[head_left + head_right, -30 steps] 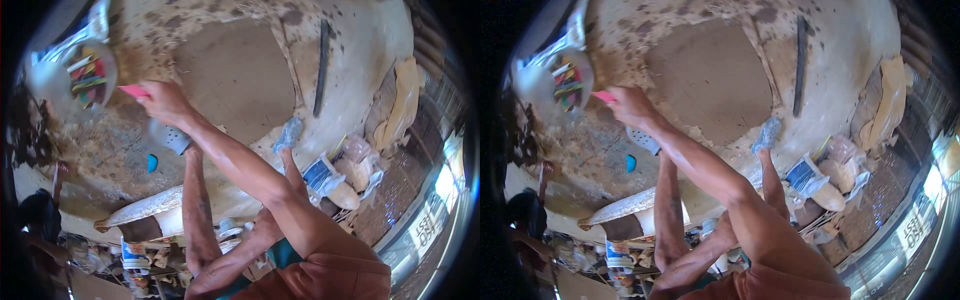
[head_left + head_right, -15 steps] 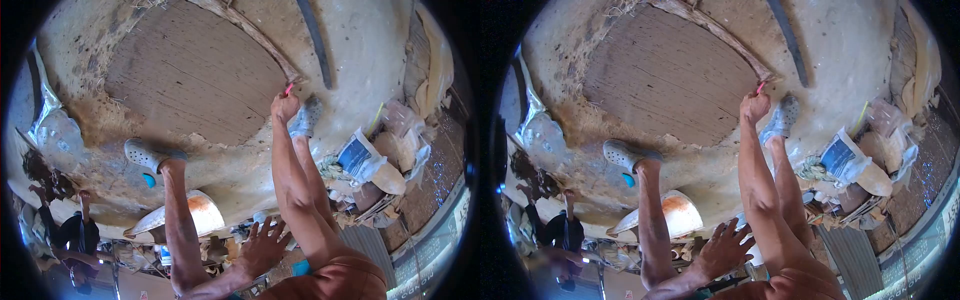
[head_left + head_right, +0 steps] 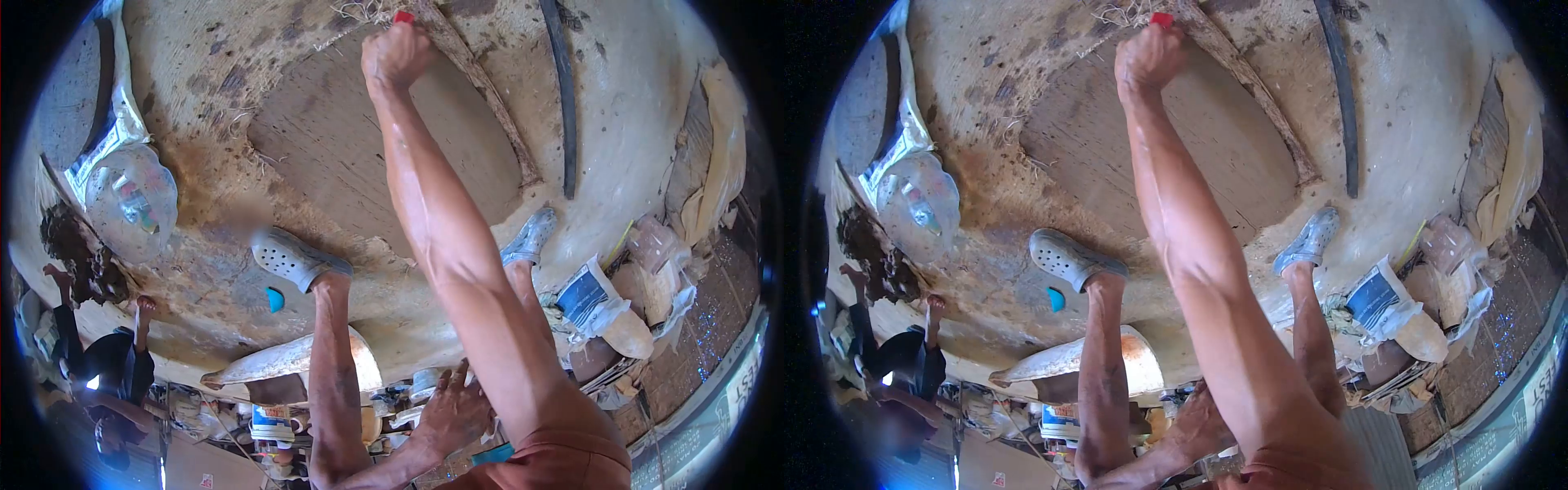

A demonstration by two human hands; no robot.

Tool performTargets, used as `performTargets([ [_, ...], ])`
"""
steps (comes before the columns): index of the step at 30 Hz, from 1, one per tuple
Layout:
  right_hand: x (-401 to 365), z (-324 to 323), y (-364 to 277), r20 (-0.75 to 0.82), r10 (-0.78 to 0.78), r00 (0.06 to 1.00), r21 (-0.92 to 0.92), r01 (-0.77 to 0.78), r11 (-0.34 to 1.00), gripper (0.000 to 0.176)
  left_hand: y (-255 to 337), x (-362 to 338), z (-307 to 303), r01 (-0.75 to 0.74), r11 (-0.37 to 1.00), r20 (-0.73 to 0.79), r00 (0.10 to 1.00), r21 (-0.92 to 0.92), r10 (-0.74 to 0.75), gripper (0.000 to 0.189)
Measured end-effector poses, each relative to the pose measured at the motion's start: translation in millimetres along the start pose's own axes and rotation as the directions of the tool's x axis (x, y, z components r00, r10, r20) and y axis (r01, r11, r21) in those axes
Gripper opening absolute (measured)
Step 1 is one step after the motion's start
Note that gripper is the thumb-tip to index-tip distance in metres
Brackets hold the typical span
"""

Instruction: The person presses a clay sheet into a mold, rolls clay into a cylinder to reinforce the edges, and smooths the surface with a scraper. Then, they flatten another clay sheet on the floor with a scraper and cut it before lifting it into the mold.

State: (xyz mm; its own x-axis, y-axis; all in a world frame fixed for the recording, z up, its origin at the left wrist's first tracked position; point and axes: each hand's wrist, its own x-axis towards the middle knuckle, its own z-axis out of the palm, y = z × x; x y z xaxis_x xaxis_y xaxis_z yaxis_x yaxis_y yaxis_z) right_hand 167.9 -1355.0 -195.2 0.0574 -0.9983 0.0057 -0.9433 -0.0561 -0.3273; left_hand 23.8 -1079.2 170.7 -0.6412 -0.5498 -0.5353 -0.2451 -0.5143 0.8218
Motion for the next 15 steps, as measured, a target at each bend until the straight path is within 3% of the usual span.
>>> performTargets([
  [2, 7, -5, -2, 0.059, -0.104, 0.993, 0.022, 0.103, 0.994, 0.023, 0, -5, -10, 0.017, 1.0, 0.039, 0.999, 0.001, -0.017, 0.054],
  [4, 27, -11, 13, 0.224, -0.347, 0.911, 0.102, 0.332, 0.938, 0.024, -2, -3, 5, 0.032, 0.999, -0.134, 0.99, -0.032, -0.036, 0.056],
  [5, 29, -26, 14, 0.301, -0.324, 0.897, 0.103, 0.307, 0.946, 0.02, -3, -6, 8, 0.012, 0.997, -0.235, 0.972, -0.077, -0.03, 0.057],
  [6, 36, -25, 28, 0.203, -0.467, 0.861, 0.083, 0.46, 0.884, 0.019, -3, -9, 8, 0.015, 0.996, -0.252, 0.967, -0.089, -0.037, 0.057],
  [10, 17, -21, 48, 0.153, -0.539, 0.828, -0.056, 0.552, 0.832, 0.013, 3, -19, 1, 0.059, 0.986, -0.241, 0.966, -0.158, -0.096, 0.053],
  [13, -19, 0, 22, 0.163, -0.655, 0.738, 0.099, 0.648, 0.755, 0.011, -1, -26, 0, -0.049, 0.966, -0.317, 0.948, -0.255, -0.036, 0.054],
  [15, -54, 5, -1, 0.186, -0.677, 0.712, 0.105, 0.671, 0.734, 0.011, -4, -27, -1, -0.053, 0.971, -0.292, 0.956, -0.235, -0.019, 0.053],
])
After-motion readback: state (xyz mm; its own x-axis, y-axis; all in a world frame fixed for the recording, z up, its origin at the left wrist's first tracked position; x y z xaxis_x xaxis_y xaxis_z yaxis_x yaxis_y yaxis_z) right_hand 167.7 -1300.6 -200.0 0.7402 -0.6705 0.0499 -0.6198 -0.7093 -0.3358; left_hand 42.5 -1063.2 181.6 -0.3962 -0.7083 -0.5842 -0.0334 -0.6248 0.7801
